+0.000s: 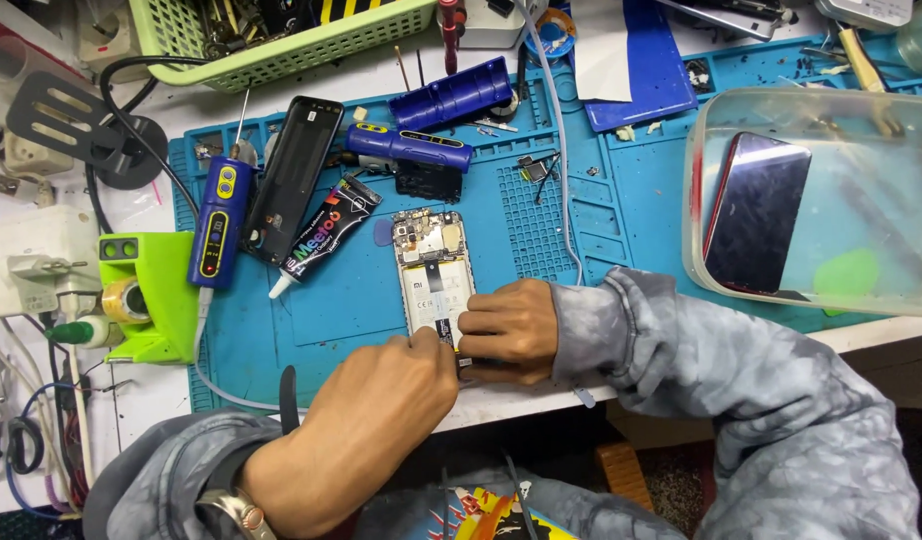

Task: The person works on a disassembled smartphone placed on a blue mat, using a small metal tool to manipulate the battery and internal components. They then pick up the phone's screen assembly, align it with the main body, and press the edges to secure it.

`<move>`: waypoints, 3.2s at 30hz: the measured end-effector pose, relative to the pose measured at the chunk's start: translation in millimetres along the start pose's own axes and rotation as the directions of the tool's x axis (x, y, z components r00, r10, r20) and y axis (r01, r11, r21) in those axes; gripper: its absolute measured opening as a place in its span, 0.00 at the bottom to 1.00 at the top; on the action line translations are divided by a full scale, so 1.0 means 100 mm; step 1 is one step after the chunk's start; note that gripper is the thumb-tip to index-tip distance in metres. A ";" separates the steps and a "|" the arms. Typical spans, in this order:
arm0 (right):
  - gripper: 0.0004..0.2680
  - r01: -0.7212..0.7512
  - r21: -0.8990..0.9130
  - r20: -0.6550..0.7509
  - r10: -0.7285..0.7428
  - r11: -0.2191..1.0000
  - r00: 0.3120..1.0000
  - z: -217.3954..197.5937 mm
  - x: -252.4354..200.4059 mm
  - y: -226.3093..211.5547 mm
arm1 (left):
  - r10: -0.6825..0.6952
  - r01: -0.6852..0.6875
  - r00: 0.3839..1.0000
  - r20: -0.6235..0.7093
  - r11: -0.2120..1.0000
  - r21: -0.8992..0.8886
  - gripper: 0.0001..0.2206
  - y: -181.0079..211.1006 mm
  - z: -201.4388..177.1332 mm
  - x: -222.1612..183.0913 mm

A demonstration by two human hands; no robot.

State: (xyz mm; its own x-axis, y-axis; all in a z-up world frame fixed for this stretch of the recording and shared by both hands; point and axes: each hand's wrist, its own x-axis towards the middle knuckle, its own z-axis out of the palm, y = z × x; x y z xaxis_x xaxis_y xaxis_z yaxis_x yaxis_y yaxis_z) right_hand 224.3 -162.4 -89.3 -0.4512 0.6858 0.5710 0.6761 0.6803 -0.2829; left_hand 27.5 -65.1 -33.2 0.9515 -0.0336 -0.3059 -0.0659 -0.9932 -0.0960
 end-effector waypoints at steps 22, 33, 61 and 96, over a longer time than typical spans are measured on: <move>0.10 -0.048 0.050 0.029 0.047 0.998 0.998 -0.04 0.04 0.01 | 0.110 -0.119 0.992 -0.061 0.978 -0.171 0.05 0.03 0.04 -0.04; 0.09 -0.102 0.155 0.025 0.100 0.983 0.995 -0.12 0.11 0.00 | 0.155 -0.157 0.988 -0.026 0.981 -0.111 0.06 0.12 0.12 -0.02; 0.12 -0.174 0.249 0.042 0.169 0.953 0.985 -0.21 0.20 0.02 | -0.031 -0.030 0.971 -0.236 0.968 -0.250 0.07 0.37 0.43 0.05; 0.09 -0.284 0.300 0.057 0.280 0.911 0.958 -0.17 0.23 -0.09 | 0.116 -0.120 0.992 -0.049 0.988 -0.093 0.11 0.15 0.12 0.00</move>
State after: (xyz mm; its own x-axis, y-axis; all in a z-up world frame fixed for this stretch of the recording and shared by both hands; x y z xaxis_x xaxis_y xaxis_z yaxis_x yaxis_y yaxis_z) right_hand 217.5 -157.3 -60.3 -0.2761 0.8624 0.4244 0.5694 0.5025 -0.6506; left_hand 23.2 -79.0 -46.5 0.9509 -0.1543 -0.2683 -0.1519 -0.9879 0.0297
